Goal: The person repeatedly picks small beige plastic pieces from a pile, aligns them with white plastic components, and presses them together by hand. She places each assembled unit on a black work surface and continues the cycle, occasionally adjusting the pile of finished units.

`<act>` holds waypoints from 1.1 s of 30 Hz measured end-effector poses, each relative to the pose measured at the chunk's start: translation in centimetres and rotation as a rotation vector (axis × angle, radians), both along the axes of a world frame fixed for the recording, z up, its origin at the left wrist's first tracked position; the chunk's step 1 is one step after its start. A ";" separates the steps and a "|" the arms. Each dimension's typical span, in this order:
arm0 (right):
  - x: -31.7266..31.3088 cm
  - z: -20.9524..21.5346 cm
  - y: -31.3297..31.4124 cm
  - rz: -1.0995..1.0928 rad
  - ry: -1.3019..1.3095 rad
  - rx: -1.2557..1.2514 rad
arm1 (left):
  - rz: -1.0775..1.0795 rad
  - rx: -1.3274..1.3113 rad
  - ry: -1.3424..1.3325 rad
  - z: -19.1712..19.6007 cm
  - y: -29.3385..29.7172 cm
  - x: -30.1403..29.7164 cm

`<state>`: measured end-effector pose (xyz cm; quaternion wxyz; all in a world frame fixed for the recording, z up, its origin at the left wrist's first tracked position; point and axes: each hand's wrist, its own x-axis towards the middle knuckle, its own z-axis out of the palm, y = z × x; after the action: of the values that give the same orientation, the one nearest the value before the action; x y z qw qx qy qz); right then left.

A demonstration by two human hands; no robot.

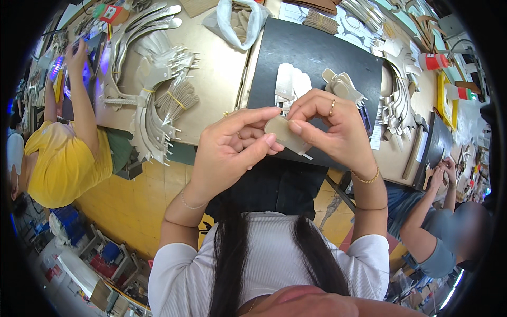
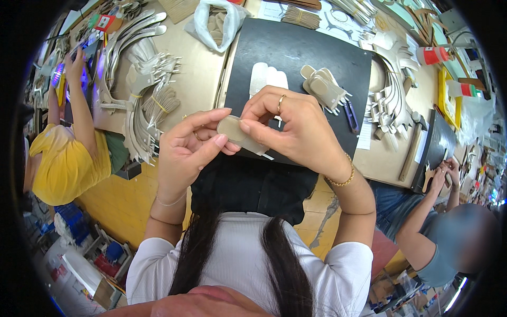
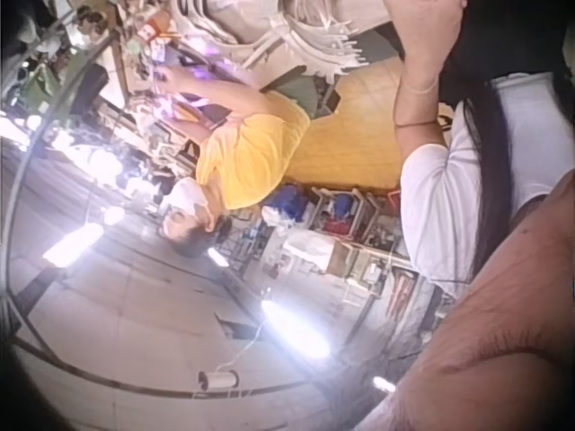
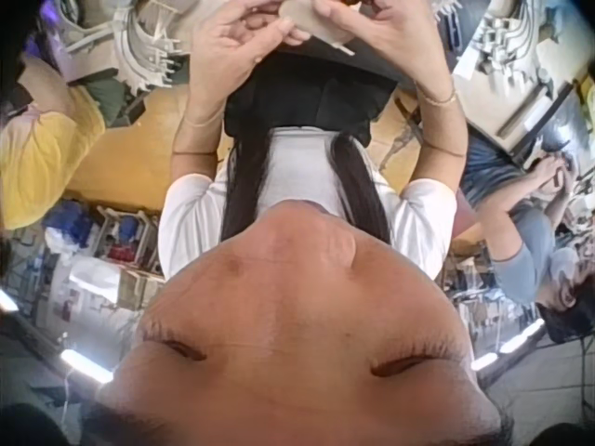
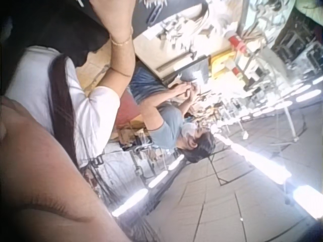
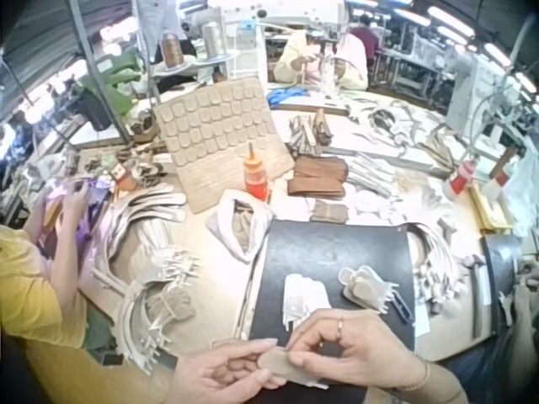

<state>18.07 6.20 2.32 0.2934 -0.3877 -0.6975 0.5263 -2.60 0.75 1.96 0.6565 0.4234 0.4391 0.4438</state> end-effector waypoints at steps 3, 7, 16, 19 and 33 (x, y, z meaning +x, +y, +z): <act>-0.3 -0.2 0.0 -0.012 0.011 0.097 | 0.031 0.026 -0.018 -0.2 0.0 0.2; -0.4 -0.1 0.0 -0.019 0.006 0.116 | 0.048 0.046 0.018 -0.3 0.0 0.1; -1.1 -0.6 -0.2 -0.118 0.134 0.024 | 0.057 0.036 0.032 -0.3 0.1 -0.1; -0.9 -0.6 -0.3 -0.159 0.275 -0.124 | 0.082 0.033 0.018 -0.4 0.1 -0.1; -0.3 0.0 0.1 -0.005 0.022 -0.334 | 0.095 -0.014 -0.037 -0.4 0.2 0.2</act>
<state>17.78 6.31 2.28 0.2339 -0.4270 -0.5961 0.6384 -2.40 0.96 1.61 0.6457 0.3890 0.4496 0.4791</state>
